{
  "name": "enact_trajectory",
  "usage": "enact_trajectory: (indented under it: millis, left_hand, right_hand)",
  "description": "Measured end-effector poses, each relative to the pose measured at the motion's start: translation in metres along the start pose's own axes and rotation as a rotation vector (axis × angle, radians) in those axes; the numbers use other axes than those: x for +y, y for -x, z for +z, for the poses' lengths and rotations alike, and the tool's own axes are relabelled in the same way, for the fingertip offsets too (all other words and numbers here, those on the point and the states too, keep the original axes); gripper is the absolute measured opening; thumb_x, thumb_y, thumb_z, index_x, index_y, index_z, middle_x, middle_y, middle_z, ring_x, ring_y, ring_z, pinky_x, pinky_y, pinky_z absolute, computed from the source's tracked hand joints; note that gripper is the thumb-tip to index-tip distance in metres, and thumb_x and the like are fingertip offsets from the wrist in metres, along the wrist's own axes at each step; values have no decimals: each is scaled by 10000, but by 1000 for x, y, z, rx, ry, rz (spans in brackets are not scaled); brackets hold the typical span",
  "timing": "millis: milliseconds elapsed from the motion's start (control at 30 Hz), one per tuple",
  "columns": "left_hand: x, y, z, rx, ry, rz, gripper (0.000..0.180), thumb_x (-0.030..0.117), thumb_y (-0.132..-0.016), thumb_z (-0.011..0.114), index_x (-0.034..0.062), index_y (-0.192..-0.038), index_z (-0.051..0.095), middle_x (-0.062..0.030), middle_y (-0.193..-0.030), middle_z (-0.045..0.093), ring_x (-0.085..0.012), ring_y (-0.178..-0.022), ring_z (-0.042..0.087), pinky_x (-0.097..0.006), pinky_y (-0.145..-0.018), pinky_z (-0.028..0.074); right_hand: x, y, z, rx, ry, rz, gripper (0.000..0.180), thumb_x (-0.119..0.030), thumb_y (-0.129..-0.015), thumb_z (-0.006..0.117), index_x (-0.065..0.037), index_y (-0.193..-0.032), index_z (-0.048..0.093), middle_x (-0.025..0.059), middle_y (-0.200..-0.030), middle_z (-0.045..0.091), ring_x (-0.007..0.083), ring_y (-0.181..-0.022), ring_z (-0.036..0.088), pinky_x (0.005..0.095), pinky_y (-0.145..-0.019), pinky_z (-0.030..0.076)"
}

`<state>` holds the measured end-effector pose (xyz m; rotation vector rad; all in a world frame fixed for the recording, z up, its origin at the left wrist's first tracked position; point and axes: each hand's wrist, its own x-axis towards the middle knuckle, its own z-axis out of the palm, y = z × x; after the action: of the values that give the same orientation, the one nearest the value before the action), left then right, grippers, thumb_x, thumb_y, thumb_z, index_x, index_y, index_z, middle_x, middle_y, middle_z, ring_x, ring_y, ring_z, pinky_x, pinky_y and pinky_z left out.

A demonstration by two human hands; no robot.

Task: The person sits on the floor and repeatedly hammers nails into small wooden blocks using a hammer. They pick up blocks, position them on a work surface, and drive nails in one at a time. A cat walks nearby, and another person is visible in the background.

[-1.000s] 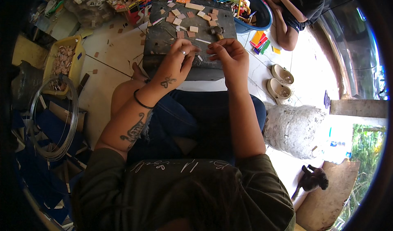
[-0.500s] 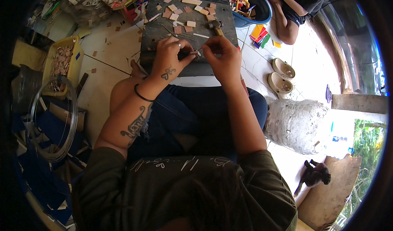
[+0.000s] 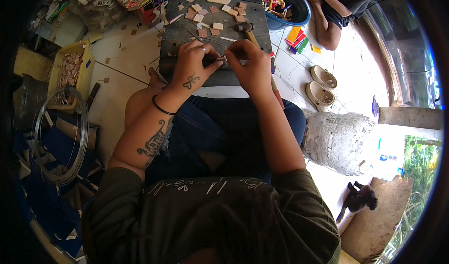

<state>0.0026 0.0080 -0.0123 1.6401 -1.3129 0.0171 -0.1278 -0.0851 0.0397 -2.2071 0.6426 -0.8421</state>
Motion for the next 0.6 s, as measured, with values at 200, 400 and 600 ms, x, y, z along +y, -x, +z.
enact_trajectory:
  millis: [200,400,600]
  left_hand:
    - [1,0,0,-2,-5,-1,129,142,-696,756,103,-750,646,-27,-728,614,-225,-828,580,-379,-868,386]
    - [2,-2,-1,-8,36,14,112,149,-714,742,96,-752,651,-36,-743,636,-232,-812,590,-390,-857,397]
    - [1,-9,4,33,190,32,94,122,-754,702,43,-743,653,-102,-755,656,-293,-727,623,-386,-693,466]
  right_hand:
    - [-3,-2,1,-16,56,-16,113,-63,-782,695,-5,-860,635,102,-788,690,178,-728,694,281,-667,524]
    - [-11,-7,-1,-120,123,-37,147,-80,-798,697,7,-900,637,98,-803,688,169,-750,683,280,-702,518]
    - [-11,-9,-3,-122,179,27,168,-128,-780,706,-6,-871,636,118,-810,681,246,-744,670,335,-691,517]
